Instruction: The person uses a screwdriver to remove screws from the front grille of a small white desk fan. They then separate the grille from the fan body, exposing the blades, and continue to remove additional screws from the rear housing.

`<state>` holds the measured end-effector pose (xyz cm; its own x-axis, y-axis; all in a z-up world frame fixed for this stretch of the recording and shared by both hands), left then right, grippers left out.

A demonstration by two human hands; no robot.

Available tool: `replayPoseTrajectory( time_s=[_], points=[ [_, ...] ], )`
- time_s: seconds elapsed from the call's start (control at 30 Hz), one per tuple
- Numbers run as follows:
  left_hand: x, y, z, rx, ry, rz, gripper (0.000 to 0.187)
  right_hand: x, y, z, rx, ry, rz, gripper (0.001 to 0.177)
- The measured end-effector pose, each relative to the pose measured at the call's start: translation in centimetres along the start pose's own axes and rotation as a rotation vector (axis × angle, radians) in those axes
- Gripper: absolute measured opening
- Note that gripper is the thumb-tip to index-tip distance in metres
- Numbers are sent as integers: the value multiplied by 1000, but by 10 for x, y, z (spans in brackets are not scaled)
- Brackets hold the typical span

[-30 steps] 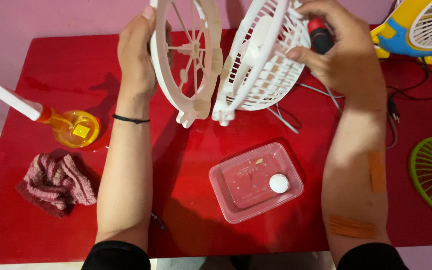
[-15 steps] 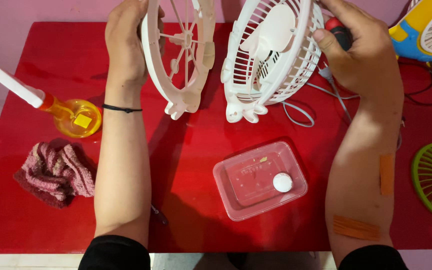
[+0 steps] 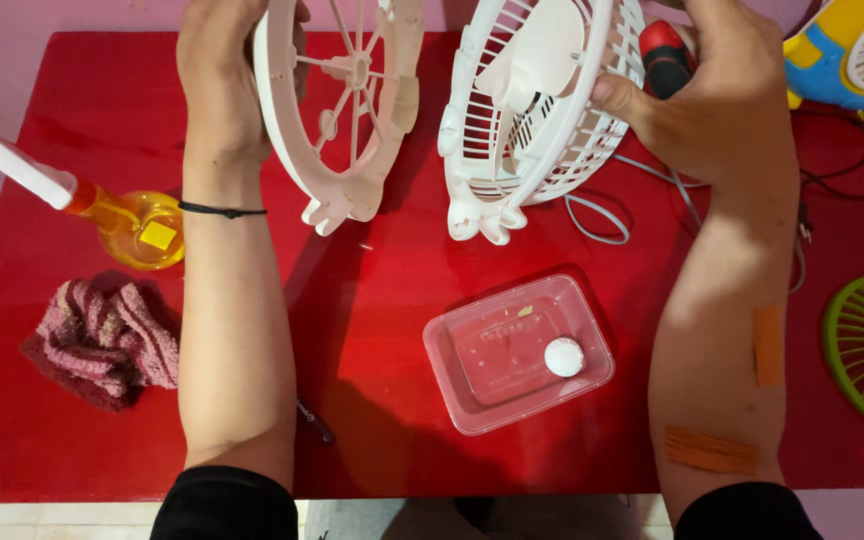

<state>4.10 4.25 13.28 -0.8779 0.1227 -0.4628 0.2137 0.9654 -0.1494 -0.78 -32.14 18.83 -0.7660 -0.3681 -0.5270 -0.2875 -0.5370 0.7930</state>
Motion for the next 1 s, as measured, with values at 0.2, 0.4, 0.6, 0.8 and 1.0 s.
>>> replayPoseTrajectory(
  time_s=[0.2, 0.4, 0.6, 0.8, 1.0],
  points=[
    [-1, 11, 5, 128, -1, -48, 36, 9, 4, 18, 62, 258, -98, 59],
    [0, 10, 4, 176, -23, -15, 38, 5, -4, -9, -76, 46, -37, 80],
    [1, 9, 2, 159, -4, -32, 35, 10, 4, 32, -24, 312, -119, 65],
    [-2, 3, 0, 194, 17, -29, 38, 12, 9, 65, 32, 316, -170, 49],
    [2, -37, -45, -361, -311, 64, 30, 9, 9, 69, 15, 272, -175, 45]
  ],
)
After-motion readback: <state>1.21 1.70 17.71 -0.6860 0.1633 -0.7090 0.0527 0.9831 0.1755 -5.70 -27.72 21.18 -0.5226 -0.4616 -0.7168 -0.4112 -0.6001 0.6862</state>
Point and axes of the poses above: each hand's wrist, its own x-axis away from the middle knuckle, its own y-axis out of the back of the hand, z = x × y, the point moved 9 cm from there along -x, towards the middle knuckle, and after that the axes turned 6 degrees about z, right-handed, at the moved point
